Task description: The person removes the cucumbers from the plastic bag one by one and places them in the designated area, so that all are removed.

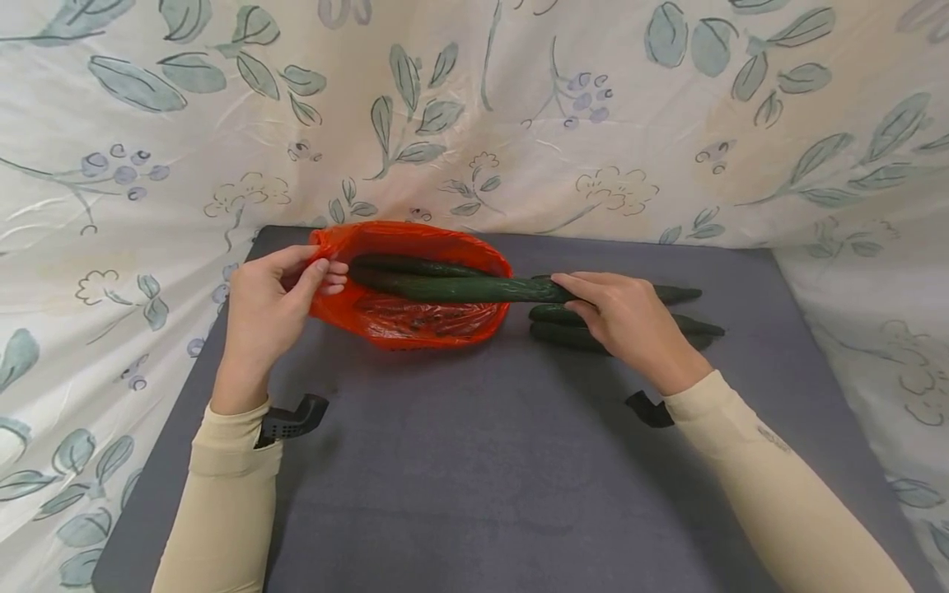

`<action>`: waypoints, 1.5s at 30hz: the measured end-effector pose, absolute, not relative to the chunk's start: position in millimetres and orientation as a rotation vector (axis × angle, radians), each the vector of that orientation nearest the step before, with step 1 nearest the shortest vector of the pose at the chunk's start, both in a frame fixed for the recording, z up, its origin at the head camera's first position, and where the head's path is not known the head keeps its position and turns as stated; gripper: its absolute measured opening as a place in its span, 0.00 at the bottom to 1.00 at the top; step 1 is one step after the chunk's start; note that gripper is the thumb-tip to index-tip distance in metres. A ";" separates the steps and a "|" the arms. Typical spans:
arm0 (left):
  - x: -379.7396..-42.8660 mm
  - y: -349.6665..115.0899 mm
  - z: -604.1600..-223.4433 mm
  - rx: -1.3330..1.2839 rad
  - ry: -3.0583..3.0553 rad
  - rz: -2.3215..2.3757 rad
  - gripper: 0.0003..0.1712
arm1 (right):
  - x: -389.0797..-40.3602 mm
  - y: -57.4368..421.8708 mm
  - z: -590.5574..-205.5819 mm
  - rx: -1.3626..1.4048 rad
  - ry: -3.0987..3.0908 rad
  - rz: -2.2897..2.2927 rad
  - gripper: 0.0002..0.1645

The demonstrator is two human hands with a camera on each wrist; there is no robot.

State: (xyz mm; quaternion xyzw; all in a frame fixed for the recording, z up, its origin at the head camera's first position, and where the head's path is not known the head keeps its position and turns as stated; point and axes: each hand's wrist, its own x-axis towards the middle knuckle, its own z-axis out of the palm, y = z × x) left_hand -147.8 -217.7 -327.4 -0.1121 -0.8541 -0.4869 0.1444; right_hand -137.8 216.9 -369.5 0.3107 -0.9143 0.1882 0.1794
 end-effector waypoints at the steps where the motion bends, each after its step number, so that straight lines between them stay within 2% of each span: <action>1: -148.0 -217.5 -327.6 -0.325 -2.461 -1.401 0.13 | -136.7 218.5 -369.4 0.875 -2.581 0.530 0.36; 24: -148.5 -215.1 -326.9 -0.304 -2.465 -1.397 0.14 | -125.2 250.7 -362.4 0.856 -2.568 0.444 0.39; 39: -149.4 -216.1 -328.2 -0.312 -2.457 -1.395 0.13 | -115.9 277.6 -362.6 0.881 -2.530 0.427 0.45; 40: -149.3 -216.3 -328.2 -0.311 -2.459 -1.392 0.14 | -115.0 279.4 -362.4 0.884 -2.532 0.423 0.44; 43: -149.3 -216.9 -328.0 -0.314 -2.460 -1.390 0.13 | -113.1 284.9 -361.7 0.892 -2.532 0.400 0.28; 44: -149.4 -217.0 -327.9 -0.315 -2.460 -1.387 0.13 | -112.5 286.5 -361.5 0.892 -2.528 0.394 0.26; 45: -149.4 -217.1 -327.7 -0.317 -2.460 -1.385 0.13 | -111.8 288.1 -361.3 0.890 -2.526 0.389 0.27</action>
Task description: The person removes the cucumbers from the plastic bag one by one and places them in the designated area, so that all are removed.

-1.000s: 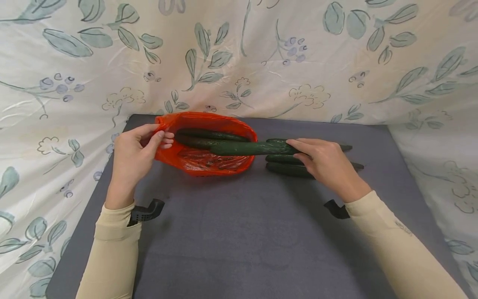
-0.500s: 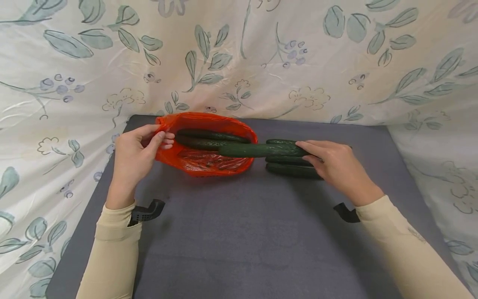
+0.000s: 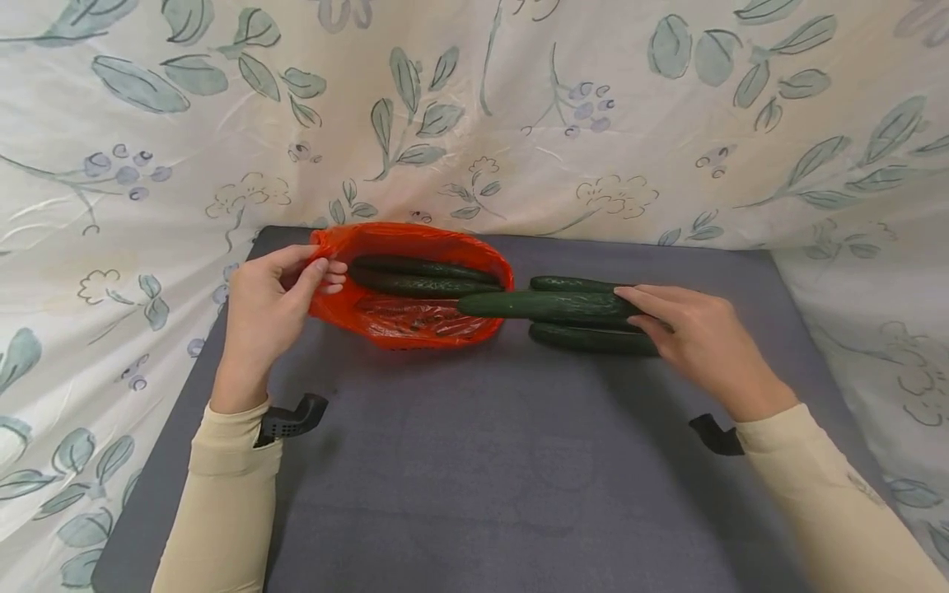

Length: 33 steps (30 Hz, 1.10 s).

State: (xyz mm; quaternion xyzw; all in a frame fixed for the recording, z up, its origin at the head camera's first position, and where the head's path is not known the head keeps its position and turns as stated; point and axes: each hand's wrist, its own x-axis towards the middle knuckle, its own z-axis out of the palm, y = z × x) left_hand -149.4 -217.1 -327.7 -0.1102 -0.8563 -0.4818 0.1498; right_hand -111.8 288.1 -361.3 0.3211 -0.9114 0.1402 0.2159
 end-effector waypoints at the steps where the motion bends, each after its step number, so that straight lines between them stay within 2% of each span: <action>1: -149.4 -217.4 -327.6 -0.316 -2.460 -1.383 0.13 | -111.3 289.6 -361.4 0.888 -2.524 0.384 0.32; 3: -149.3 -218.0 -327.6 -0.315 -2.458 -1.379 0.13 | -110.4 291.8 -361.9 0.878 -2.520 0.379 0.40; 33: -151.7 -219.0 -330.1 -0.299 -2.447 -1.399 0.13 | -91.2 333.8 -390.7 0.824 -2.555 0.283 0.48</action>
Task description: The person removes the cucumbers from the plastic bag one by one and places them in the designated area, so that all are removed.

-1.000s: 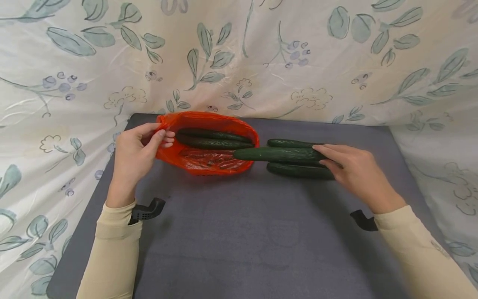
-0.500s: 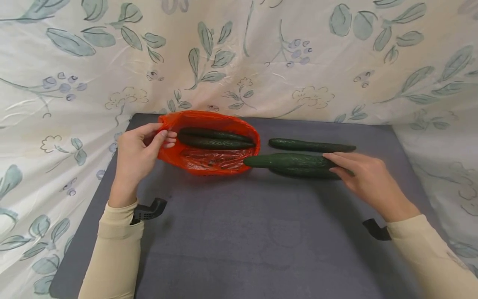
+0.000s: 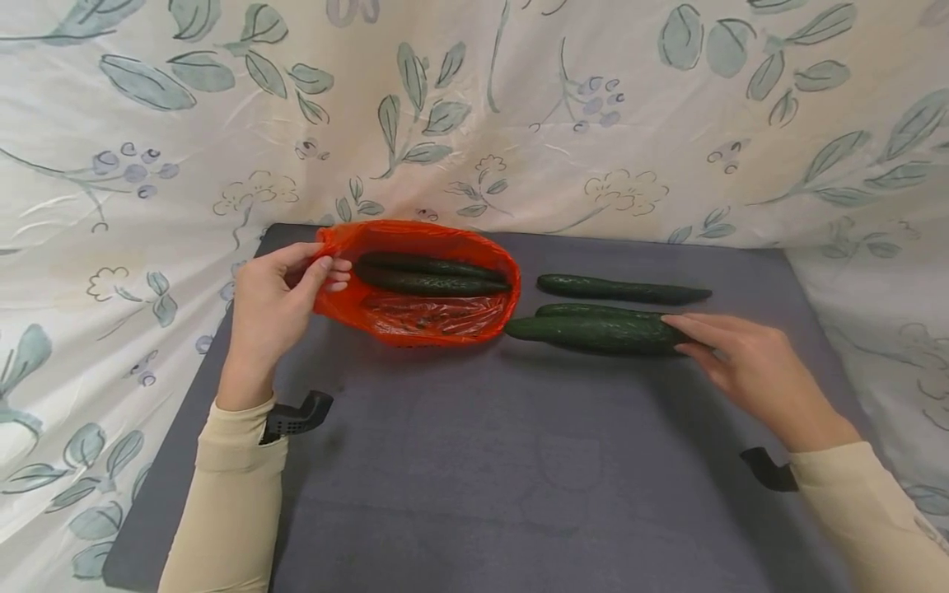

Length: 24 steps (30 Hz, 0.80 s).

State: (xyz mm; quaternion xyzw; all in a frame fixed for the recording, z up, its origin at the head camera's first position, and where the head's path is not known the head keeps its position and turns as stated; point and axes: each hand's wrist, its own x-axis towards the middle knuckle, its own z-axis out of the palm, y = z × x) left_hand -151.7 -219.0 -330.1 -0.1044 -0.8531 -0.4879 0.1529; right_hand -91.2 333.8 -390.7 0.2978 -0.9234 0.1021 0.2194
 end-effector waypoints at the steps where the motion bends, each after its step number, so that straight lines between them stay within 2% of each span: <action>1: -151.3 -219.2 -330.0 -0.296 -2.448 -1.397 0.13 | -90.7 334.8 -391.4 0.821 -2.556 0.282 0.48; 16: -151.6 -219.2 -329.0 -0.296 -2.434 -1.380 0.12 | -78.5 355.8 -402.7 0.799 -2.653 0.276 0.50; 24: -151.0 -218.7 -327.4 -0.298 -2.443 -1.373 0.12 | -74.3 361.0 -412.9 0.807 -2.697 0.290 0.46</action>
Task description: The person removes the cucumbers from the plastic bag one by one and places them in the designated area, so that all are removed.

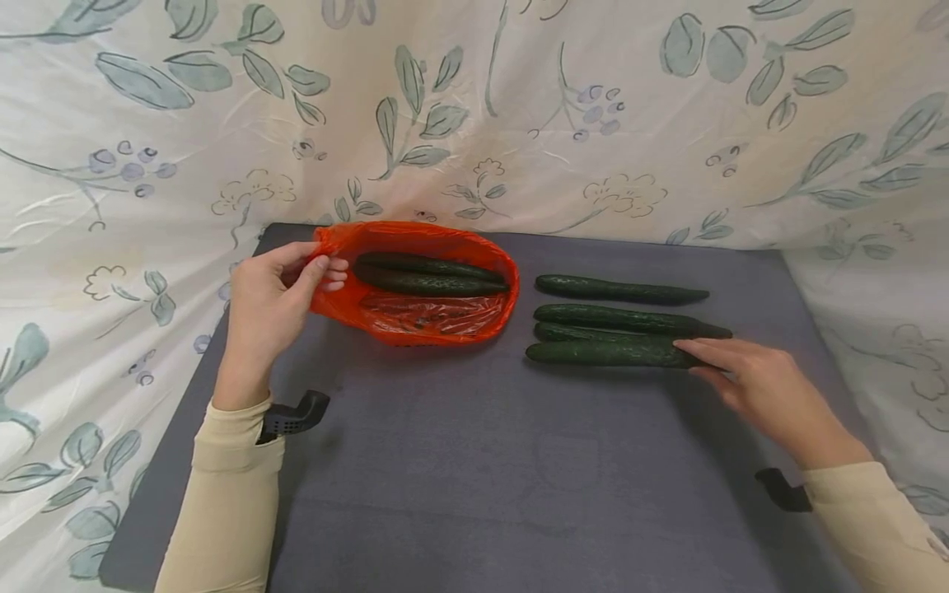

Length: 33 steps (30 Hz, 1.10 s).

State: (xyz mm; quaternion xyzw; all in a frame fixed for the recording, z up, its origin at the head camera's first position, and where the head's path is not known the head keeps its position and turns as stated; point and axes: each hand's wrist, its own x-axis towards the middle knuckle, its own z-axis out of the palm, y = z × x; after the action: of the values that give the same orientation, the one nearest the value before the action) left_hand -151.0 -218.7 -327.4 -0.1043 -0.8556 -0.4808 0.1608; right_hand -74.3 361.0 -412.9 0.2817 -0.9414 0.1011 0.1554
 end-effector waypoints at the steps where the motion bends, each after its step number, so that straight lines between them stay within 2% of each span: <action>1: -151.2 -218.5 -327.4 -0.297 -2.445 -1.376 0.12 | -74.3 361.8 -414.0 0.809 -2.700 0.293 0.46; 3: -151.6 -218.0 -327.4 -0.294 -2.446 -1.378 0.12 | -74.5 363.3 -416.4 0.816 -2.703 0.290 0.41; 4: -151.5 -218.2 -327.6 -0.292 -2.446 -1.379 0.12 | -74.7 363.6 -417.4 0.822 -2.706 0.288 0.34; 7: -151.5 -218.5 -327.7 -0.296 -2.441 -1.377 0.12 | -74.7 364.9 -419.8 0.835 -2.719 0.279 0.24; 9: -151.6 -218.5 -327.5 -0.301 -2.434 -1.378 0.12 | -74.5 366.0 -421.1 0.836 -2.734 0.265 0.28; 12: -151.8 -218.7 -327.3 -0.303 -2.422 -1.389 0.12 | -74.9 366.9 -423.4 0.835 -2.750 0.257 0.39; 15: -151.5 -219.2 -327.5 -0.300 -2.417 -1.403 0.12 | -75.9 367.4 -426.8 0.833 -2.760 0.238 0.44; 24: -150.5 -220.8 -327.5 -0.290 -2.418 -1.412 0.12 | -78.4 368.9 -438.4 0.770 -2.812 0.226 0.38; 33: -150.2 -221.5 -326.8 -0.283 -2.425 -1.413 0.12 | -79.8 369.7 -447.8 0.749 -2.814 0.231 0.37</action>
State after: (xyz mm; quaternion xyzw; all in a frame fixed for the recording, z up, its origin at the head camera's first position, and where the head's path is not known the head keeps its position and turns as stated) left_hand -150.2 -221.5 -326.8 -0.0989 -0.8487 -0.4944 0.1596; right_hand -79.8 369.7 -447.8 0.2549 -0.9574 0.0785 0.1102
